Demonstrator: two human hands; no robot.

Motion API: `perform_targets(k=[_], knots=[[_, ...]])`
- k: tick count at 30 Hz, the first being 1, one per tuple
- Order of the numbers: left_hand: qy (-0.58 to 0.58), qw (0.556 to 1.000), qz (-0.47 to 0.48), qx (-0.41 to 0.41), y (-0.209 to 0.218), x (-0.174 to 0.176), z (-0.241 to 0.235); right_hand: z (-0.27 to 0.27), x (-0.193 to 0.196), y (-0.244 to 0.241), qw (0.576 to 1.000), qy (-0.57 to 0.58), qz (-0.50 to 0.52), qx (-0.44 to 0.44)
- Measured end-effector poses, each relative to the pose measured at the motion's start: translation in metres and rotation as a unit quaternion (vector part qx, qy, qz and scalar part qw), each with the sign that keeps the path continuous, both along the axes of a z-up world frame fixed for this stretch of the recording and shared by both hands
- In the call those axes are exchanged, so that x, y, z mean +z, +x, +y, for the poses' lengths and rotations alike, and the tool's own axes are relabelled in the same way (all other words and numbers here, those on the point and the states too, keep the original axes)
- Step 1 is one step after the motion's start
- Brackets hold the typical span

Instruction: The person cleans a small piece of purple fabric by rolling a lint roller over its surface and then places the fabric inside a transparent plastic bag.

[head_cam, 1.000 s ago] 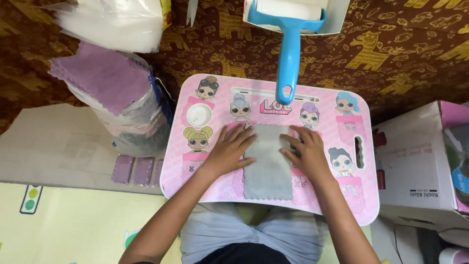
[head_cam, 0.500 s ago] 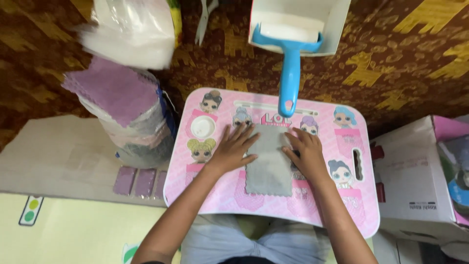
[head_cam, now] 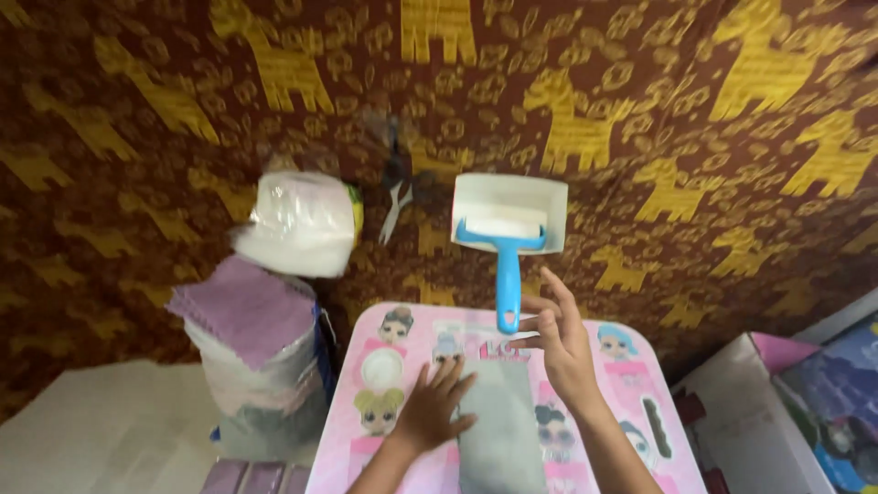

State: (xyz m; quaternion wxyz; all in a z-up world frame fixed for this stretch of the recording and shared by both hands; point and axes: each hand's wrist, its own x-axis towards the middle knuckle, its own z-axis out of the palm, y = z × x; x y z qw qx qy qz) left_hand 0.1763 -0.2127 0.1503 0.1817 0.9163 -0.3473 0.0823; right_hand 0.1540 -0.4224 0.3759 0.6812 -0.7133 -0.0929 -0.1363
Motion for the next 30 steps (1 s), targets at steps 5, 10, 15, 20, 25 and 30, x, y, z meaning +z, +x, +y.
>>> perform_targets(k=[5, 10, 15, 20, 25, 30], knots=[[-0.007, 0.998, 0.064, -0.004, -0.012, 0.033, 0.001, 0.027, 0.063, 0.004, 0.998, 0.015, 0.064, -0.005], [-0.03, 0.999, 0.042, 0.001, -0.002, 0.004, 0.001, 0.041, 0.092, 0.002, 0.992, 0.071, 0.098, 0.031], [-0.042, 0.999, 0.03, 0.009, 0.004, -0.014, -0.001, 0.036, 0.084, -0.002, 0.996, 0.054, 0.056, 0.038], [-0.02, 0.994, 0.104, 0.008, -0.011, 0.042, 0.002, 0.008, 0.034, -0.021, 0.995, 0.05, -0.067, 0.045], [0.006, 0.991, 0.136, 0.01, 0.001, 0.014, 0.001, -0.018, -0.043, -0.07, 0.99, 0.087, -0.108, 0.012], [0.003, 0.998, -0.055, 0.029, 0.024, -0.059, -0.002, -0.035, -0.127, -0.145, 0.984, 0.049, 0.158, -0.068]])
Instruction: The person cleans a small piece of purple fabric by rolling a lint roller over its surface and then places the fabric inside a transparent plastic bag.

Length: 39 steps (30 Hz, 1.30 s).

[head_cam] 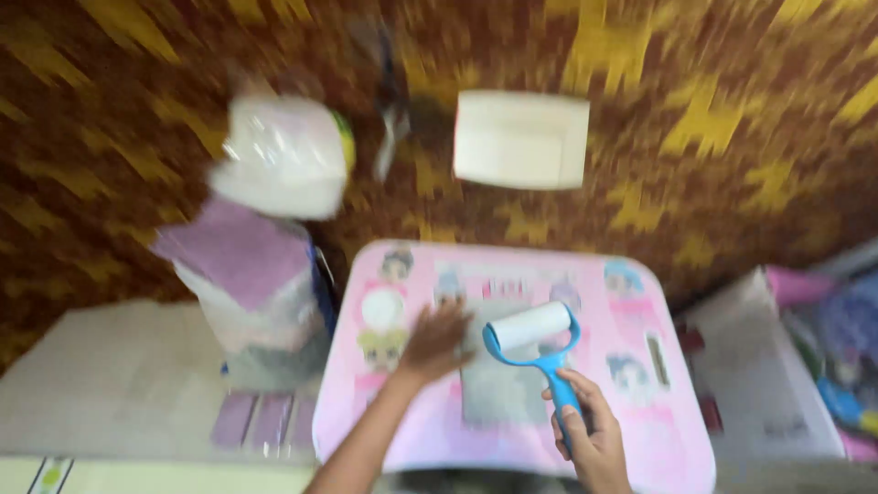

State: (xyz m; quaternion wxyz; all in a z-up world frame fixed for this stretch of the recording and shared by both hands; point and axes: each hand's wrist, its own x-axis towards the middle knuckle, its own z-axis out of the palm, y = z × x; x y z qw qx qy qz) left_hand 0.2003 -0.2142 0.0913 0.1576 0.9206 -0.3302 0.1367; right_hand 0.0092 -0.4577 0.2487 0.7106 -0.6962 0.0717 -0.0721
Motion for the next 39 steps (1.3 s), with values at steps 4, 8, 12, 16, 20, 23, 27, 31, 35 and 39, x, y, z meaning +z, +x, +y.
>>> perform_targets(k=[4, 8, 12, 16, 20, 23, 27, 31, 35, 39], knots=[[0.013, 0.986, 0.166, 0.004, -0.018, 0.052, 0.001, -0.009, -0.05, -0.06, 0.997, -0.026, 0.065, -0.014], [0.012, 0.993, 0.119, -0.006, -0.026, 0.075, 0.002, -0.007, -0.069, -0.103, 0.989, -0.007, 0.132, -0.059], [-0.023, 0.998, 0.053, -0.005, -0.026, 0.064, 0.002, 0.0, -0.065, -0.102, 0.989, -0.077, 0.119, -0.049], [-0.019, 0.999, 0.042, 0.001, -0.027, 0.06, 0.002, 0.008, -0.056, -0.047, 0.979, -0.186, 0.08, -0.033], [0.018, 0.997, 0.07, 0.014, -0.028, 0.073, 0.0, 0.025, -0.022, 0.032, 0.989, -0.1, 0.104, -0.034], [0.024, 0.992, 0.12, 0.029, -0.026, 0.079, -0.002, 0.022, -0.015, 0.084, 0.989, -0.108, 0.095, -0.034], [0.027, 0.989, 0.142, 0.027, -0.027, 0.079, -0.001, 0.026, 0.009, 0.11, 0.992, -0.094, 0.088, -0.018], [0.013, 0.991, 0.131, 0.029, -0.026, 0.076, 0.0, 0.018, -0.001, 0.078, 0.988, -0.118, 0.099, -0.01], [0.017, 0.994, 0.109, 0.028, -0.027, 0.073, -0.001, 0.008, -0.003, 0.014, 0.988, -0.085, 0.128, -0.021], [0.014, 0.996, 0.084, 0.031, -0.027, 0.069, -0.001, -0.019, -0.012, -0.044, 0.983, -0.049, 0.171, -0.035]])
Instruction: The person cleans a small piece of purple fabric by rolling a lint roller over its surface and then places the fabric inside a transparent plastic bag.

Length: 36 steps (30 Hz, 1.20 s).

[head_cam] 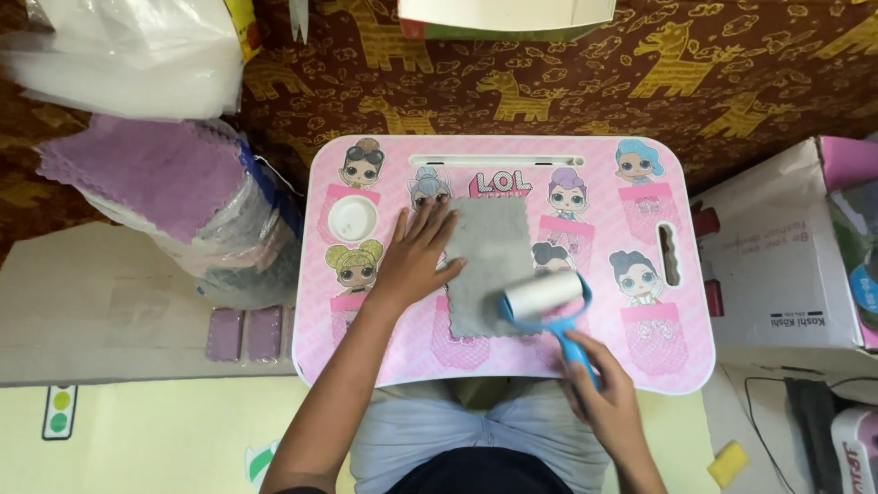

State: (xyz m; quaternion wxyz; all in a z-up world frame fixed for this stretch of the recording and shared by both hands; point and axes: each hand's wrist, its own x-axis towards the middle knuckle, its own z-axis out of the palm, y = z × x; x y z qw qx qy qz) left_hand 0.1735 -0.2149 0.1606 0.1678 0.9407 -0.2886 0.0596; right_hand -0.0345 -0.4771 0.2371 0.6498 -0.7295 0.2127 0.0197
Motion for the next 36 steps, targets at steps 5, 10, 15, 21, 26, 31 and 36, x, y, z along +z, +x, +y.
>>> perform_targets(k=[5, 10, 15, 21, 26, 31, 36], knots=[[-0.014, 0.999, 0.041, -0.009, -0.001, 0.006, 0.001, -0.062, -0.041, -0.011, 0.989, 0.003, -0.04, 0.142], [-0.027, 0.999, 0.039, 0.0, 0.0, 0.002, 0.001, -0.055, -0.024, 0.04, 0.973, -0.046, -0.03, 0.226], [-0.101, 0.995, -0.023, -0.006, 0.006, -0.01, 0.004, -0.025, 0.001, 0.099, 0.923, -0.127, -0.015, 0.362], [-0.19, 0.98, -0.054, -0.015, 0.017, -0.029, 0.008, 0.007, 0.014, 0.126, 0.919, -0.071, -0.021, 0.387], [-0.126, 0.991, -0.045, -0.016, 0.013, -0.02, 0.009, -0.012, -0.004, 0.102, 0.923, -0.096, -0.05, 0.369], [-0.124, 0.991, -0.054, -0.019, 0.012, -0.024, 0.008, -0.037, -0.014, 0.041, 0.955, -0.108, 0.042, 0.272], [-0.132, 0.989, -0.059, -0.022, 0.013, -0.022, 0.008, -0.036, -0.033, -0.014, 0.987, -0.002, 0.013, 0.158]])
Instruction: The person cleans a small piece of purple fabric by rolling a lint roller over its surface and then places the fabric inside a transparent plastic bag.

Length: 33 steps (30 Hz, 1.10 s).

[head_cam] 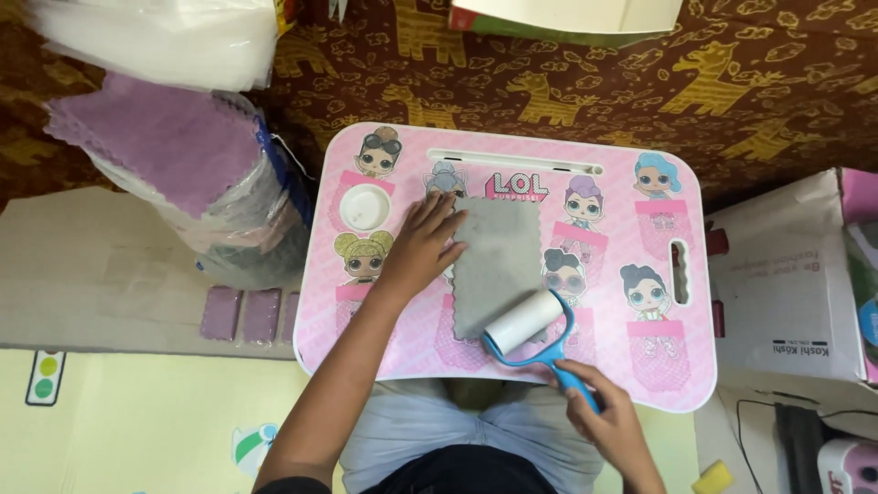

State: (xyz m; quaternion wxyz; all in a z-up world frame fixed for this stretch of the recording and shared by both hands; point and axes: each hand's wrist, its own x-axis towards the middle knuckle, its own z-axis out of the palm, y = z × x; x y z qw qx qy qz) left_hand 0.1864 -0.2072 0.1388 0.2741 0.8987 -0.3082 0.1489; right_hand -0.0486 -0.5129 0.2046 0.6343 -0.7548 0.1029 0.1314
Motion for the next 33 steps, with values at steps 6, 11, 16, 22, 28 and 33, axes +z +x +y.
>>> perform_targets(k=[6, 11, 16, 22, 28, 33], knots=[[-0.009, 1.0, 0.007, 0.002, 0.001, 0.0, -0.001, 0.049, 0.019, 0.03, 0.999, -0.013, -0.008, -0.045], [-0.125, 0.989, 0.075, 0.013, 0.005, 0.002, 0.003, 0.085, 0.039, 0.111, 0.994, -0.089, -0.069, 0.003], [-0.255, 0.949, 0.181, 0.049, 0.0, 0.022, 0.01, 0.111, 0.044, 0.172, 0.997, 0.005, -0.08, -0.003], [-0.264, 0.948, 0.165, 0.067, 0.001, 0.019, 0.01, 0.113, 0.057, 0.165, 0.997, 0.023, -0.072, -0.005], [-0.15, 0.985, 0.074, 0.039, 0.0, 0.006, 0.006, 0.066, 0.024, 0.082, 0.996, -0.075, -0.044, -0.019], [-0.046, 0.996, -0.076, 0.029, -0.001, 0.007, -0.001, 0.058, 0.011, -0.004, 0.997, 0.036, -0.008, -0.066]])
